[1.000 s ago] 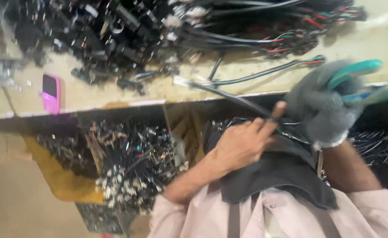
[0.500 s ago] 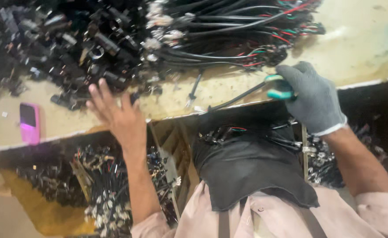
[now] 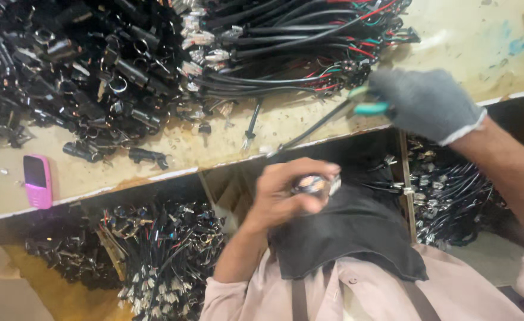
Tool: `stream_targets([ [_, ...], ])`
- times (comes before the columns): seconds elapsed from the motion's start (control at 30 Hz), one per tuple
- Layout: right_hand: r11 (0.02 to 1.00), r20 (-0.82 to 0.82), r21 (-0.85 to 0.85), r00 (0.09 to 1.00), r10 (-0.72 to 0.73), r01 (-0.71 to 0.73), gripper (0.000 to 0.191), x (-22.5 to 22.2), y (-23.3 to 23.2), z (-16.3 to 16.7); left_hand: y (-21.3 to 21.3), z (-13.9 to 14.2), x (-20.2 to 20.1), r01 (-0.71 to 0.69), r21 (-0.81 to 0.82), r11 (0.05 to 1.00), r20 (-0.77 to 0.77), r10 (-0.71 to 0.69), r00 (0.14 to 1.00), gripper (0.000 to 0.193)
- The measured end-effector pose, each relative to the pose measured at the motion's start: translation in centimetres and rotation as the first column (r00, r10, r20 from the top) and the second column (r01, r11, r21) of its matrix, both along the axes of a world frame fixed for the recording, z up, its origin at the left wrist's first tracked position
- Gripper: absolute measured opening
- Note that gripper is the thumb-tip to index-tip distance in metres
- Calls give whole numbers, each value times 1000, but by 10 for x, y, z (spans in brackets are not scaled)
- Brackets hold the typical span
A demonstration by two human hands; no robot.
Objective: The person repeatedly picks wire harnesses from a pile on a workbench, strips the outer insulation with pliers, and drops the processed pieces into a bin below. The cycle of picking, stripping, and dropping continues throughout the clip.
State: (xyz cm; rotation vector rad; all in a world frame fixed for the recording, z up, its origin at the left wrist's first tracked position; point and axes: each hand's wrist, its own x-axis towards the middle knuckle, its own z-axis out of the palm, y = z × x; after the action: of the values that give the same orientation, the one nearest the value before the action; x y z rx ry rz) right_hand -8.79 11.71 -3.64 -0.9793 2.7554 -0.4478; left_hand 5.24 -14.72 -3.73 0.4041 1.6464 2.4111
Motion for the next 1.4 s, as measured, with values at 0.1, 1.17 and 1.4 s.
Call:
stream_targets([
  [0.1, 895, 85, -423, 990, -116, 141, 31, 15, -12, 20, 17, -5, 9, 1, 100, 995, 333, -34, 942, 57],
  [1.17, 952, 19, -305, 1000, -25, 30, 30, 66, -59, 20, 18, -77, 32, -423, -140, 895, 264, 445, 856, 36],
  [1.4, 972, -205, -226, 973, -106, 58, 19, 59, -46, 13, 20, -76, 33, -342, -126, 931, 395, 363, 844, 35],
])
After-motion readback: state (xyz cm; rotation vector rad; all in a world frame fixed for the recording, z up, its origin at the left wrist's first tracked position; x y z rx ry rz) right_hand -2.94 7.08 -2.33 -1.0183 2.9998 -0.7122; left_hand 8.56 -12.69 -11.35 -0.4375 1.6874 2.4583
